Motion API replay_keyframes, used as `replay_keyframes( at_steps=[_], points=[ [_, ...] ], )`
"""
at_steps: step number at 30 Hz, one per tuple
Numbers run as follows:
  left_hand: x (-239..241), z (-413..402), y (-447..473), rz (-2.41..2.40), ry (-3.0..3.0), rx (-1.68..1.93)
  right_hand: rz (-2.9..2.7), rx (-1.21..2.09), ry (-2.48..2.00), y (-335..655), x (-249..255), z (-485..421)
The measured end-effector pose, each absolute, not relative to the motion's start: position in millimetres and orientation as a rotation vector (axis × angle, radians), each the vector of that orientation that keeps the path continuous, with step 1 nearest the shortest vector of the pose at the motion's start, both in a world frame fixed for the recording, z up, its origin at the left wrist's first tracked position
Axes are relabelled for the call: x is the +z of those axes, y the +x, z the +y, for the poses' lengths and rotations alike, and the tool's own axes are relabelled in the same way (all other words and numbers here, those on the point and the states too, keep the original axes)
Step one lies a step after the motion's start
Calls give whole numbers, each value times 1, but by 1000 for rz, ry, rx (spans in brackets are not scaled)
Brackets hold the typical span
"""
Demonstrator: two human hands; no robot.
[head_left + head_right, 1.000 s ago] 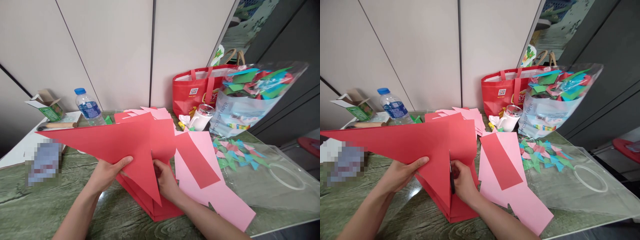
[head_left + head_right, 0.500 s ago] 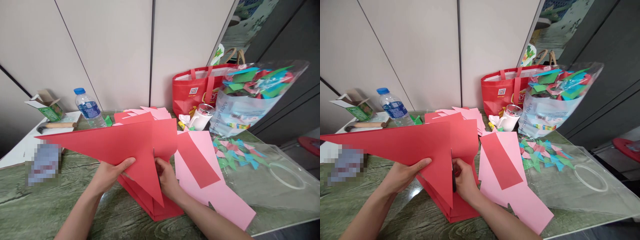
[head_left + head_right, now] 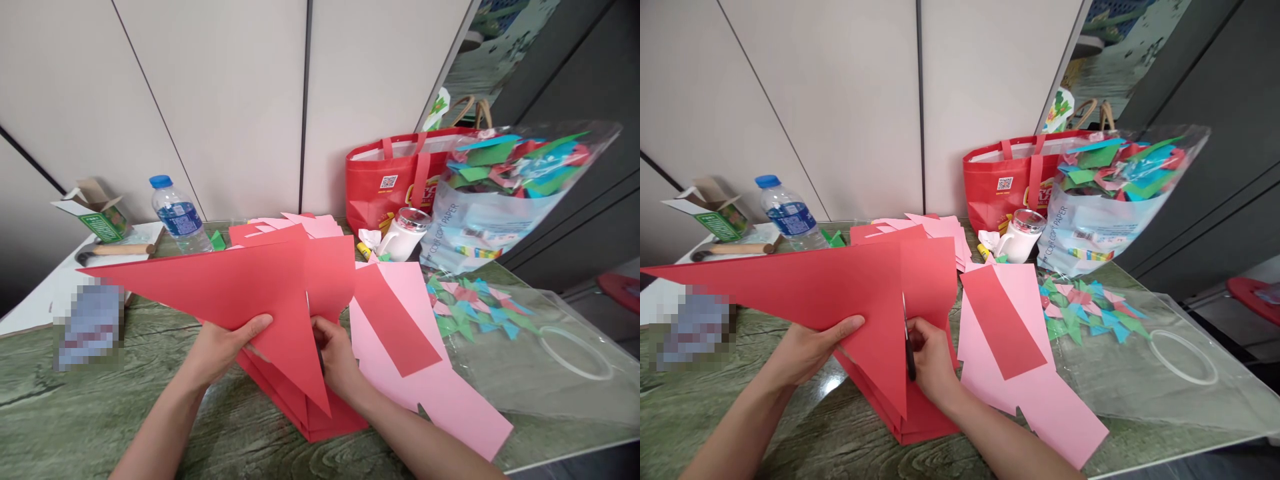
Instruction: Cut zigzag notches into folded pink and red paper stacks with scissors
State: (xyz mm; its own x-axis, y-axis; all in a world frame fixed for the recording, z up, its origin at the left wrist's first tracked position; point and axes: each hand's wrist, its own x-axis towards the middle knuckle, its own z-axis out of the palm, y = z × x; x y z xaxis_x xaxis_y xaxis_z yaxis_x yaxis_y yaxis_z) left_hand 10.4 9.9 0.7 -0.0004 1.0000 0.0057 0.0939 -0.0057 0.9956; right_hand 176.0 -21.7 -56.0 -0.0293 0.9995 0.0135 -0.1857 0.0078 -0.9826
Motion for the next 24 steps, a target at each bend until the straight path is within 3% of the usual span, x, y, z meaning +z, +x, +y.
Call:
replay_keyframes(
  at_steps=[24],
  points=[
    [-7, 8, 9, 1139, 1252, 1016, -1213, 1154, -1053, 182, -50, -19]
  ],
)
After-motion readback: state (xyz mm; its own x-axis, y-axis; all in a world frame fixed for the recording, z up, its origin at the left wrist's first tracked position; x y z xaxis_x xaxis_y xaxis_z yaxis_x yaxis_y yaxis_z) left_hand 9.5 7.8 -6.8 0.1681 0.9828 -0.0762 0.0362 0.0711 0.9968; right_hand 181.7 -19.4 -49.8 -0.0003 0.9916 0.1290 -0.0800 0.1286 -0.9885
